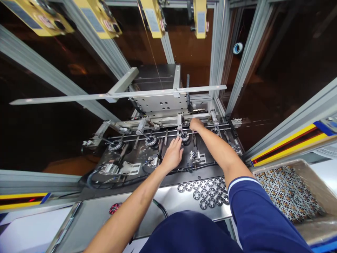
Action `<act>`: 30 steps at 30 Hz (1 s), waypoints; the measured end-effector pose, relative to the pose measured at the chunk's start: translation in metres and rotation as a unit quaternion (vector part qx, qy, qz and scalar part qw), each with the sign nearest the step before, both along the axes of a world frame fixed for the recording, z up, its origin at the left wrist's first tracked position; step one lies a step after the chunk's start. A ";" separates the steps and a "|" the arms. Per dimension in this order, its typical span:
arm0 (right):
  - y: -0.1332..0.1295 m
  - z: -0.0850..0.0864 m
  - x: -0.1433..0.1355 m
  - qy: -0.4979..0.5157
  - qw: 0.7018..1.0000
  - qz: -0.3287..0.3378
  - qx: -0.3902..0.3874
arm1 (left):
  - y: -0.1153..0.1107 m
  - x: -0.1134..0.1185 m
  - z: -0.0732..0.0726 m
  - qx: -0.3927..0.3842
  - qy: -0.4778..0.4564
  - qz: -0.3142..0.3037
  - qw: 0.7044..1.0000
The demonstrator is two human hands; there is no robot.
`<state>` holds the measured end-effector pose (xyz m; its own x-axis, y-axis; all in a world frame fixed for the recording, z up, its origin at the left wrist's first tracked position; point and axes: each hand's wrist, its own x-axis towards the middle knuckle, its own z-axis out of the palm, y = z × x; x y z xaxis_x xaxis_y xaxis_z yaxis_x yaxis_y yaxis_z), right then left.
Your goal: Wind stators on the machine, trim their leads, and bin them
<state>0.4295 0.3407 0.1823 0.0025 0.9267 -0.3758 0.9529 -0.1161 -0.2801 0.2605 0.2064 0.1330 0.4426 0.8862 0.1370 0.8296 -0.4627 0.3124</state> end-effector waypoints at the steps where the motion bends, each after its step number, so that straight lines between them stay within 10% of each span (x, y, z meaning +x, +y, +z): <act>1: -0.001 0.001 0.001 0.008 1.000 -0.004 -0.001 | 0.004 0.003 0.000 -0.002 0.007 0.003 1.000; 17: -0.053 0.010 -0.005 0.118 0.993 -0.012 -0.004 | 0.027 0.003 0.021 -0.036 0.145 -0.064 0.987; 24: -0.112 0.041 0.087 0.046 0.998 -0.049 0.002 | 0.027 -0.001 0.041 -0.019 0.083 -0.124 0.989; 30: -0.103 0.042 0.142 -0.001 0.995 -0.098 -0.008 | 0.060 0.075 0.052 -0.027 0.057 -0.275 0.959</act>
<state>0.5717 0.2375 0.2242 0.1827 0.9022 -0.3908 0.9123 -0.3038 -0.2747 0.3353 0.2668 0.1846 0.8549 0.5184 0.0210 0.4942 -0.8261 0.2707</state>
